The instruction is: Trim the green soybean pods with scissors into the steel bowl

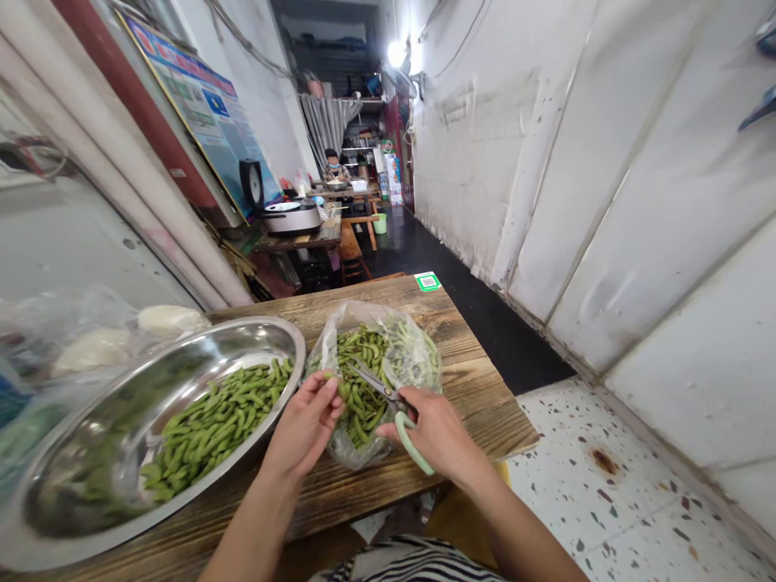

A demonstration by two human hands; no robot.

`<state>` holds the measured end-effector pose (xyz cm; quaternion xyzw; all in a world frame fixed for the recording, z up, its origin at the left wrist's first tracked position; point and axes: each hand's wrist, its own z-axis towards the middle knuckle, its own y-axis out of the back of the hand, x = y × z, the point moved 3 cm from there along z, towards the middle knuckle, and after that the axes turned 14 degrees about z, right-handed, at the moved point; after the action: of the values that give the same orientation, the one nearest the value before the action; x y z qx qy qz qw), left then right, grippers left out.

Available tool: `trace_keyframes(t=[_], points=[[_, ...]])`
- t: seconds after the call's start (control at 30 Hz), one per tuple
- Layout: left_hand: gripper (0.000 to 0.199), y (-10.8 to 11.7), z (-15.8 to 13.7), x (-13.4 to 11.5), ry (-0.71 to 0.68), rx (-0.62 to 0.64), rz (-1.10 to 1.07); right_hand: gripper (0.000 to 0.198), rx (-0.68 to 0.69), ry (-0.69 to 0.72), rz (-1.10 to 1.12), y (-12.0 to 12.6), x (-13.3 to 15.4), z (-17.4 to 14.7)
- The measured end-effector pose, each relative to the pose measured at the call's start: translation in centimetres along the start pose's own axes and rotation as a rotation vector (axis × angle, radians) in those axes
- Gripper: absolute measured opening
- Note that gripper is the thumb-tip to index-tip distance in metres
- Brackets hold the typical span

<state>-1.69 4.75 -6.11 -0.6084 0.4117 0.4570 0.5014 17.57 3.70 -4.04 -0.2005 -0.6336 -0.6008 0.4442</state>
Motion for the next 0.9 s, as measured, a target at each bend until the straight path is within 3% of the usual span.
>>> trace_keyframes(t=[0.2,0.53,0.7,0.9], points=[[0.009,-0.1,-0.1,0.0,0.213,-0.082,-0.282,0.041,0.007,0.03,0.026,-0.3,0.1,-0.2],[0.026,-2.1,-1.6,0.7,0.552,-0.128,-0.672,0.048,-0.052,0.081,-0.001,-1.2,-0.1,0.0],[0.028,-2.8,-2.0,1.0,0.575,-0.09,-0.786,0.05,-0.104,0.113,-0.053,-1.6,-0.1,0.1],[0.029,-3.0,-2.2,1.6,0.511,-0.065,-0.758,0.056,-0.087,0.127,-0.074,-1.8,0.0,-0.1]])
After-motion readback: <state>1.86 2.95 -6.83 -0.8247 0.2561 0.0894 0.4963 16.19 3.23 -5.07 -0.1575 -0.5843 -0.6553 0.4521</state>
